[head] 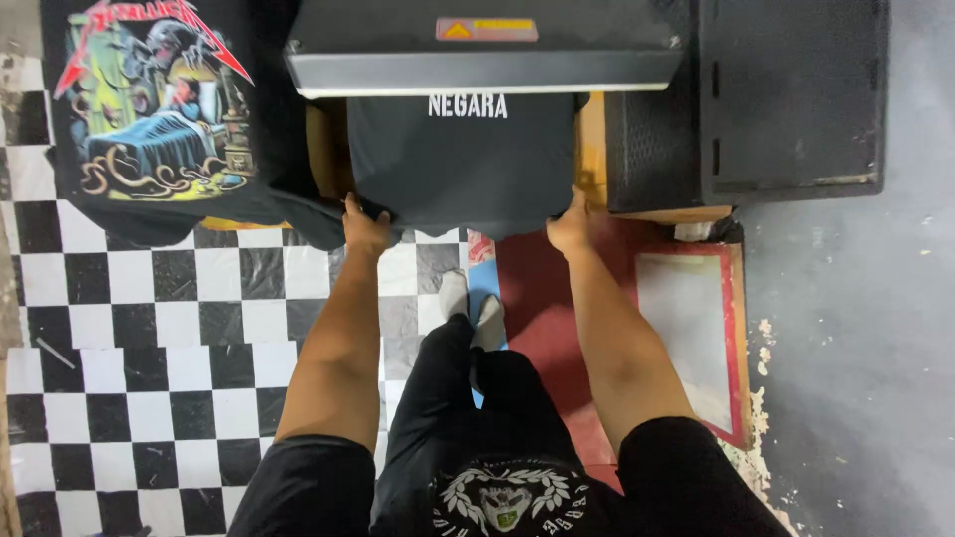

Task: The person is using a heat press machine to print designs on black t-shirts and then inspects them.

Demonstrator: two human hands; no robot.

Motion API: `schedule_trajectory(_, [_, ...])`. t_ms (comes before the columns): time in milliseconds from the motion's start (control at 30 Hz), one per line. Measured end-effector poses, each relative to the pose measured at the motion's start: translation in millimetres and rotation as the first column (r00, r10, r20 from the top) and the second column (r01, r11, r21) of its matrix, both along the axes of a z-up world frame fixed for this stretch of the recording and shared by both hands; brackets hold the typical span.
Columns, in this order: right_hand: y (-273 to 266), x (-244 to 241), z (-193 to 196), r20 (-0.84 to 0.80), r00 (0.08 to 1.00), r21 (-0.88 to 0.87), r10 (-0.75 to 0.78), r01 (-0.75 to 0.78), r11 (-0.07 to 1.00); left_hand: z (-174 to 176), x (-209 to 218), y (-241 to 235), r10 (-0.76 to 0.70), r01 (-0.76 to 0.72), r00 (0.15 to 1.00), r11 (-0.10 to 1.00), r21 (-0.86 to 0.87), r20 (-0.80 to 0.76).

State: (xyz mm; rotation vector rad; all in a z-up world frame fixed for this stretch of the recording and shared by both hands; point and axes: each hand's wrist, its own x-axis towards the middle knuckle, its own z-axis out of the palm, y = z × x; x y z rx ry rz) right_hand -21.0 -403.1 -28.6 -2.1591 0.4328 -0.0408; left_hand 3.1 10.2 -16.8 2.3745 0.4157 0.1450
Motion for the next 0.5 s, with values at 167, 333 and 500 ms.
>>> schedule_trajectory(167, [-0.8, -12.7, 10.4, -0.194, 0.974, -0.237, -0.115, 0.067, 0.969, 19.4, -6.2, 11.5, 0.009, -0.054, 0.958, 0.987, -0.150, -0.286])
schedule_trajectory(333, [-12.9, -15.0, 21.5, 0.071, 0.985, -0.233, -0.160, 0.172, 0.957, 26.5, -16.2, 24.0, -0.007, -0.028, 0.947, 0.994, -0.104, -0.320])
schedule_trajectory(500, [-4.8, -19.6, 67.7, 0.215, 0.910, 0.075, -0.354, 0.346, 0.935, 50.3, -27.7, 32.1, 0.011, 0.000, 0.958, 0.999, 0.037, -0.286])
